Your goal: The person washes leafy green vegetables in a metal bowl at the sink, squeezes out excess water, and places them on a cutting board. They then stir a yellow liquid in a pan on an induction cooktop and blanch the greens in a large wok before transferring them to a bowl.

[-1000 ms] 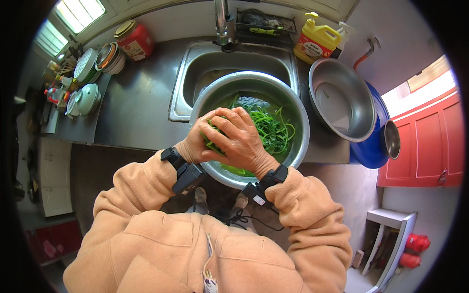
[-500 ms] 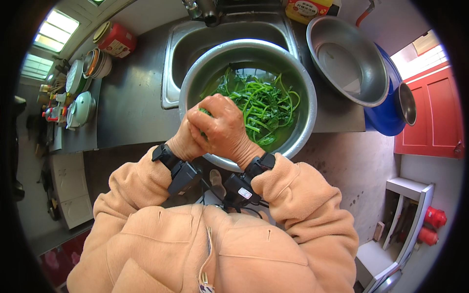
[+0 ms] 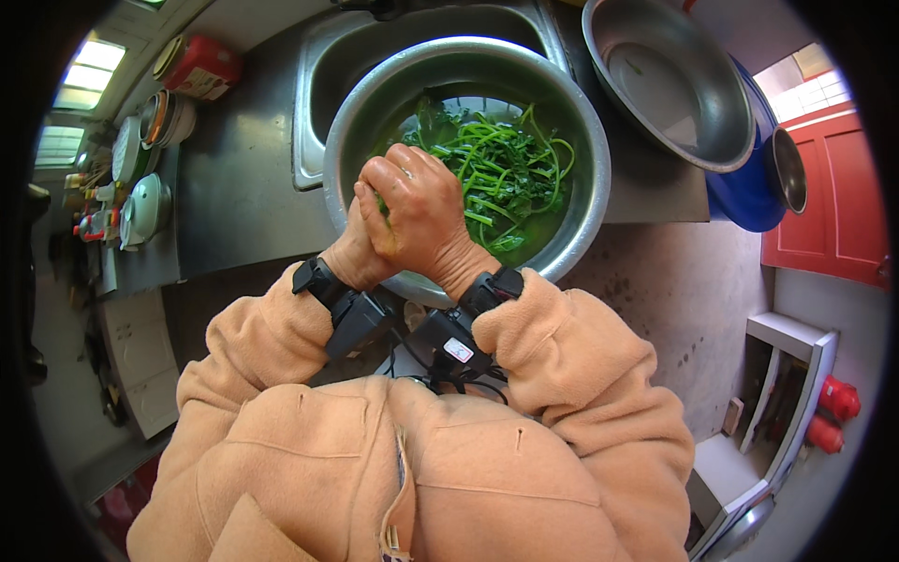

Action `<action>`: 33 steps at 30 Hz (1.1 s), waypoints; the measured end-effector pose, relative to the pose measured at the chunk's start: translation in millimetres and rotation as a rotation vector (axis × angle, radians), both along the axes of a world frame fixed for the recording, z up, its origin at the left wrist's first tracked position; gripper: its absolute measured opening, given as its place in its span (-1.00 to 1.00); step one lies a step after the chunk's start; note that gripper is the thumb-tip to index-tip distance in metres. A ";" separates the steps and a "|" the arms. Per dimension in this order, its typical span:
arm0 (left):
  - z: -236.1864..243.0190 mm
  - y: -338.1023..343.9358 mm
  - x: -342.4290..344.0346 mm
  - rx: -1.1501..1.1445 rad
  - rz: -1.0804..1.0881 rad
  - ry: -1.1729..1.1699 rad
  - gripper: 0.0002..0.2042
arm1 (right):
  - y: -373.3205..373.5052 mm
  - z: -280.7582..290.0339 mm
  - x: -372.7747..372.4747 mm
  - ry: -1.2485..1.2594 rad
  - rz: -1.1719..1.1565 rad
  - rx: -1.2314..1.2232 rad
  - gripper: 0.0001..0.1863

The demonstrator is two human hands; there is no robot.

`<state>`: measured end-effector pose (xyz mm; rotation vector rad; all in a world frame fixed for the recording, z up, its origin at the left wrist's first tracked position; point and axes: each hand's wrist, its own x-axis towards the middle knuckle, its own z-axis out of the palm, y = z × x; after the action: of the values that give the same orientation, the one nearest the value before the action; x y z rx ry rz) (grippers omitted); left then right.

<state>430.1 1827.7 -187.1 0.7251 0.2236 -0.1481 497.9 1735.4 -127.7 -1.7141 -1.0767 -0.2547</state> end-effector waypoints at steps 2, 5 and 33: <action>9.6 -3.7 0.8 -0.168 0.050 0.158 -0.80 | 0.9 -1.0 1.4 0.019 -0.007 0.000 -0.89; 24.2 -8.0 5.5 -0.250 0.101 0.283 -0.79 | 1.6 -3.8 4.8 0.044 -0.031 0.004 -0.89; 67.3 5.3 -16.3 -0.397 0.308 -0.013 -0.55 | 6.9 32.9 -23.2 -0.142 -0.100 -0.095 -0.63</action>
<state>413.8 1832.9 -119.8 0.2910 0.2807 0.1051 474.6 1742.3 -94.8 -1.8604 -1.1219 -0.3992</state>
